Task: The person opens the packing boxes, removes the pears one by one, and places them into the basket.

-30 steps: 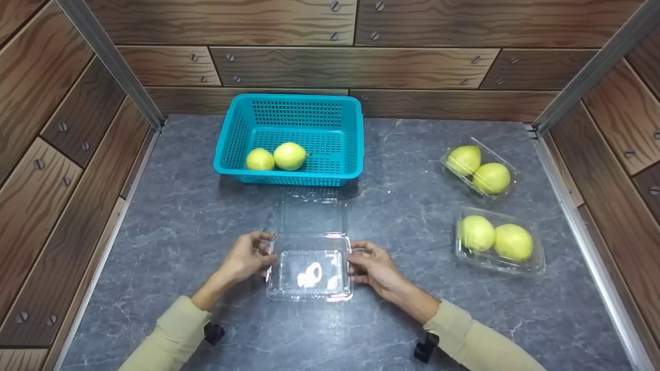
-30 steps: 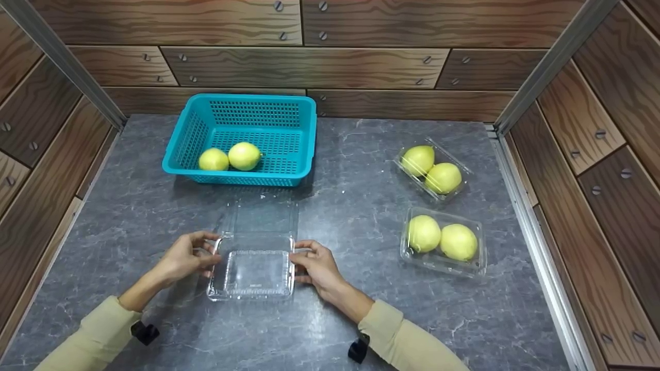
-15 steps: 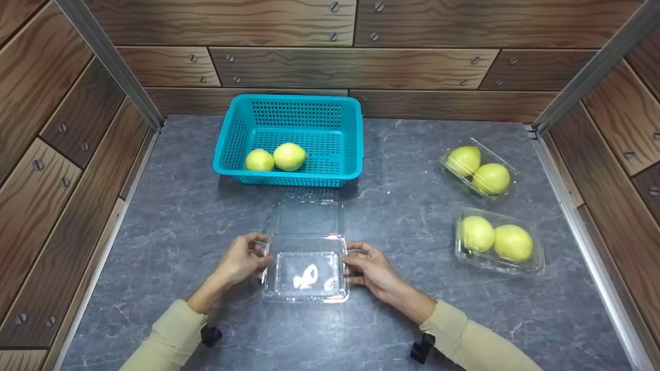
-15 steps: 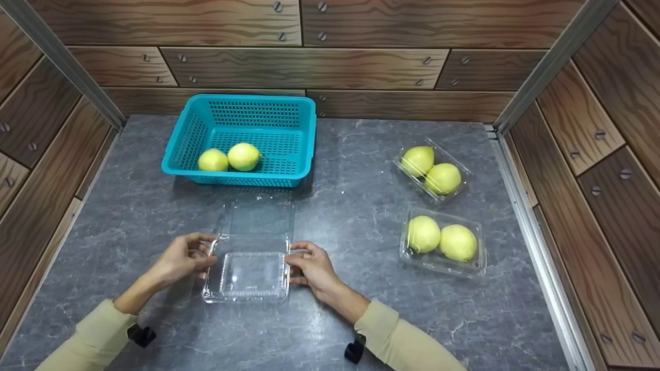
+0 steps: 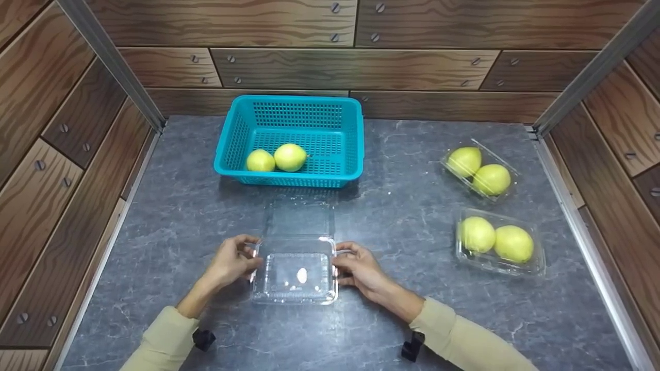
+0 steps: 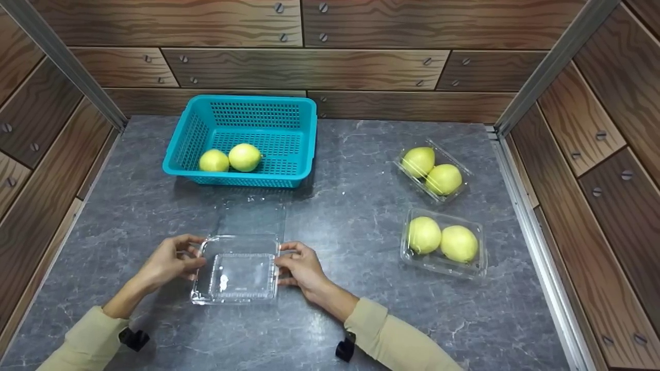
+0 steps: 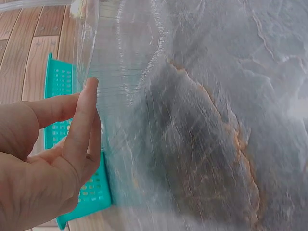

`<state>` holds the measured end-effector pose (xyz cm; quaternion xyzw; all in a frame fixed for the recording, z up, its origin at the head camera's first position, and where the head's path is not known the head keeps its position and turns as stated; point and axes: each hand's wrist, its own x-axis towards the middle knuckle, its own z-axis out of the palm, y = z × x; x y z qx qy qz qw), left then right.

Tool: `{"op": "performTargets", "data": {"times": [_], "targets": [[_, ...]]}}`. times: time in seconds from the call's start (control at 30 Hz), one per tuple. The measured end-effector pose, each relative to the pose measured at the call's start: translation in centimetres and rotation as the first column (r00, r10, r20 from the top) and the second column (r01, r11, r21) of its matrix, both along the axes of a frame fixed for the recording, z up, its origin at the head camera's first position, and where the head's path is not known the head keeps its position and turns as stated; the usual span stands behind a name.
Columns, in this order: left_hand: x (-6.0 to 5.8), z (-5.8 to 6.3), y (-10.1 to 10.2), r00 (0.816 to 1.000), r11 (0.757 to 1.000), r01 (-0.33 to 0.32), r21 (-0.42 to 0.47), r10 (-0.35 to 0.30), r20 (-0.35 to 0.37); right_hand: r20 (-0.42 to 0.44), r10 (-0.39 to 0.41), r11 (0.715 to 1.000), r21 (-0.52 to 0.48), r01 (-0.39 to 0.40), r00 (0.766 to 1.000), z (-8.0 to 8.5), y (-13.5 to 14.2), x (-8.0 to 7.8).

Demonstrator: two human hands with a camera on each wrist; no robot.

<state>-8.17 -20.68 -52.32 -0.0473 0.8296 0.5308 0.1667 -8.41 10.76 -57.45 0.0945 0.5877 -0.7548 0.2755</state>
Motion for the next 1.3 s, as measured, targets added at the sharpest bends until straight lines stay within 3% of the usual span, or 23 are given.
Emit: {"op": "performTargets", "data": {"times": [0.63,1.03,1.3], "targets": [[0.4,0.3,-3.7,1.000,0.999,-0.002,-0.054,0.001,-0.032,-0.012,0.049,0.997,-0.063,-0.049,0.999,-0.2,-3.8,0.0],[0.6,0.7,-5.9,1.000,0.998,-0.016,-0.052,0.017,0.006,-0.012,0.074,0.993,-0.086,-0.075,0.997,0.0,-6.3,0.0],[0.9,0.8,-7.4,0.999,0.992,-0.029,-0.124,0.026,-0.027,-0.007,0.082,0.989,-0.121,-0.082,0.997,-0.1,-8.3,-0.1]]}}
